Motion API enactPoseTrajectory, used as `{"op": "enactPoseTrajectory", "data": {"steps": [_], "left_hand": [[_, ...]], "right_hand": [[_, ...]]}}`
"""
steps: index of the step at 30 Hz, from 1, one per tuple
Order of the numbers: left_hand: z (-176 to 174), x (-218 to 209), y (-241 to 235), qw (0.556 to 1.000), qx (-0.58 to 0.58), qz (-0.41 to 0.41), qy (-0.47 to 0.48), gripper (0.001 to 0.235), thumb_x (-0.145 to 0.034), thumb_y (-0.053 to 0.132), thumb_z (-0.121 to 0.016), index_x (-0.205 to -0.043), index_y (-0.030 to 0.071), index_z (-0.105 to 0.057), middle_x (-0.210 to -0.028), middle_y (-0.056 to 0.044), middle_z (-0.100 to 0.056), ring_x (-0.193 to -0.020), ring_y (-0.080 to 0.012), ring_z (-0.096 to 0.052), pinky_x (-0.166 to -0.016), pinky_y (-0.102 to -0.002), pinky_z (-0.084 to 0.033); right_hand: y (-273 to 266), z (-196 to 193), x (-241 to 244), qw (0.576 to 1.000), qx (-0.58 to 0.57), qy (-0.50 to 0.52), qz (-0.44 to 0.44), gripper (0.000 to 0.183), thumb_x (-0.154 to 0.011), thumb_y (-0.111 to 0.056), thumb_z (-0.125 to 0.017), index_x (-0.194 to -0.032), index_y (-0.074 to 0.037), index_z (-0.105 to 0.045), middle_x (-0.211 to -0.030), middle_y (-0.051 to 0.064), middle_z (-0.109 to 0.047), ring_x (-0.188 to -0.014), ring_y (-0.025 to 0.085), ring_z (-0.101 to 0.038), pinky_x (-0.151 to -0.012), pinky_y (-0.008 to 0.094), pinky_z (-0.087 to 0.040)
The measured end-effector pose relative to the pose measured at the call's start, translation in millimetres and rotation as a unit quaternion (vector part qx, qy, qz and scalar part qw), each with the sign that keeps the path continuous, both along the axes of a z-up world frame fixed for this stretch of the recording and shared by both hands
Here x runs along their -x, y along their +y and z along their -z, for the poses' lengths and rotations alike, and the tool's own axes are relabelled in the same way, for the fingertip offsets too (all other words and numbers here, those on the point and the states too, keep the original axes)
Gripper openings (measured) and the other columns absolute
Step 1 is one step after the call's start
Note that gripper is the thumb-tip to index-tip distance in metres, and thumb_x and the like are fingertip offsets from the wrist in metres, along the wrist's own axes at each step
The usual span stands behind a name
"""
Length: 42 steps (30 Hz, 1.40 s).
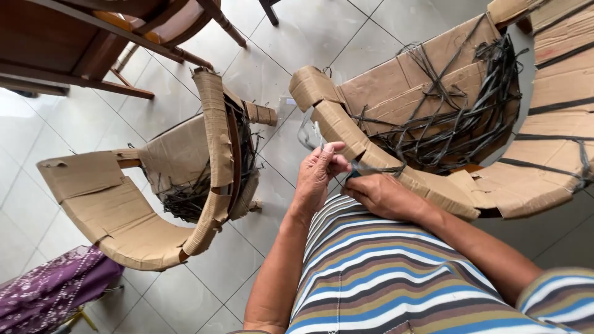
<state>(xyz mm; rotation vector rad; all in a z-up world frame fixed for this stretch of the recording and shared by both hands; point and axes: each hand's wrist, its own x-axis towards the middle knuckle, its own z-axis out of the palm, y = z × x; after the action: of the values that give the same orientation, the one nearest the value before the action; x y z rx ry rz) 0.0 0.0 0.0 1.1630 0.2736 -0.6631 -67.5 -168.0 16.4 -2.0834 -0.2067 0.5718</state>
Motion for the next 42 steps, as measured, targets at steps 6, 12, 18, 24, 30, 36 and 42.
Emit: {"op": "enactPoseTrajectory", "data": {"steps": [6, 12, 18, 24, 30, 36, 42], "left_hand": [[6, -1, -9, 0.99, -0.081, 0.074, -0.09, 0.044, -0.113, 0.037, -0.047, -0.1, 0.003, -0.071, -0.051, -0.006, -0.049, -0.044, -0.0145, -0.055, -0.044, -0.022, -0.043], [10, -13, -11, 0.989, -0.09, 0.085, -0.083, 0.044, -0.112, 0.033, -0.043, -0.096, 0.003, -0.072, -0.048, -0.004, -0.047, -0.042, -0.0116, -0.048, -0.044, -0.023, -0.04], [-14, -71, 8, 0.994, -0.084, 0.011, -0.063, 0.043, -0.112, 0.032, -0.039, -0.098, 0.004, -0.067, -0.05, -0.003, -0.042, -0.038, -0.0118, -0.043, -0.041, -0.024, -0.04], [-8, -81, 24, 0.998, -0.05, -0.034, -0.034, 0.043, -0.112, 0.034, -0.043, -0.098, 0.001, -0.067, -0.051, -0.006, -0.042, -0.041, -0.0105, -0.034, -0.048, -0.025, -0.047], [8, -61, 41, 0.998, -0.054, -0.044, 0.006, 0.043, -0.112, 0.036, -0.045, -0.1, 0.001, -0.068, -0.055, -0.006, -0.044, -0.042, -0.0099, -0.034, -0.045, -0.025, -0.043], [17, -49, 52, 0.995, -0.091, -0.047, 0.003, 0.042, -0.111, 0.034, -0.047, -0.099, 0.0, -0.07, -0.056, -0.008, -0.05, -0.043, -0.0111, -0.041, -0.047, -0.026, -0.048], [18, -34, 50, 0.968, -0.243, -0.034, -0.053, 0.028, -0.108, 0.024, -0.056, -0.122, 0.001, -0.061, -0.087, -0.012, -0.07, -0.068, -0.0129, -0.061, -0.067, -0.024, -0.052]], "right_hand": [[-34, -8, -11, 0.99, -0.082, 0.1, 0.064, 0.027, -0.098, -0.024, -0.059, -0.117, -0.011, -0.073, -0.1, 0.022, -0.079, -0.098, 0.044, -0.074, -0.088, 0.056, -0.057], [-73, 17, -16, 0.985, -0.064, 0.107, 0.121, 0.026, -0.097, -0.031, -0.061, -0.112, -0.018, -0.079, -0.099, 0.016, -0.081, -0.1, 0.036, -0.075, -0.09, 0.05, -0.057], [-97, 43, -13, 0.963, -0.015, 0.055, 0.263, 0.029, -0.103, -0.022, -0.06, -0.126, -0.011, -0.072, -0.114, 0.021, -0.073, -0.112, 0.041, -0.067, -0.099, 0.05, -0.05], [-87, 73, -12, 0.936, 0.03, 0.177, 0.304, 0.048, -0.101, -0.02, -0.055, -0.149, -0.022, -0.055, -0.131, 0.02, -0.067, -0.126, 0.041, -0.06, -0.107, 0.054, -0.045], [-62, 170, -30, 0.931, 0.067, 0.289, 0.212, 0.057, -0.102, -0.069, -0.033, -0.149, -0.043, -0.052, -0.139, 0.018, -0.064, -0.136, 0.043, -0.053, -0.115, 0.054, -0.038], [-48, 223, -36, 0.909, 0.057, 0.233, 0.341, 0.027, -0.088, -0.044, -0.072, -0.11, -0.03, -0.081, -0.107, 0.003, -0.077, -0.109, 0.027, -0.07, -0.094, 0.042, -0.055], [-40, 161, -57, 0.777, -0.31, 0.134, 0.531, 0.023, -0.087, 0.009, -0.06, -0.107, 0.003, -0.067, -0.094, 0.011, -0.068, -0.079, 0.013, -0.073, -0.068, 0.02, -0.066]]}}
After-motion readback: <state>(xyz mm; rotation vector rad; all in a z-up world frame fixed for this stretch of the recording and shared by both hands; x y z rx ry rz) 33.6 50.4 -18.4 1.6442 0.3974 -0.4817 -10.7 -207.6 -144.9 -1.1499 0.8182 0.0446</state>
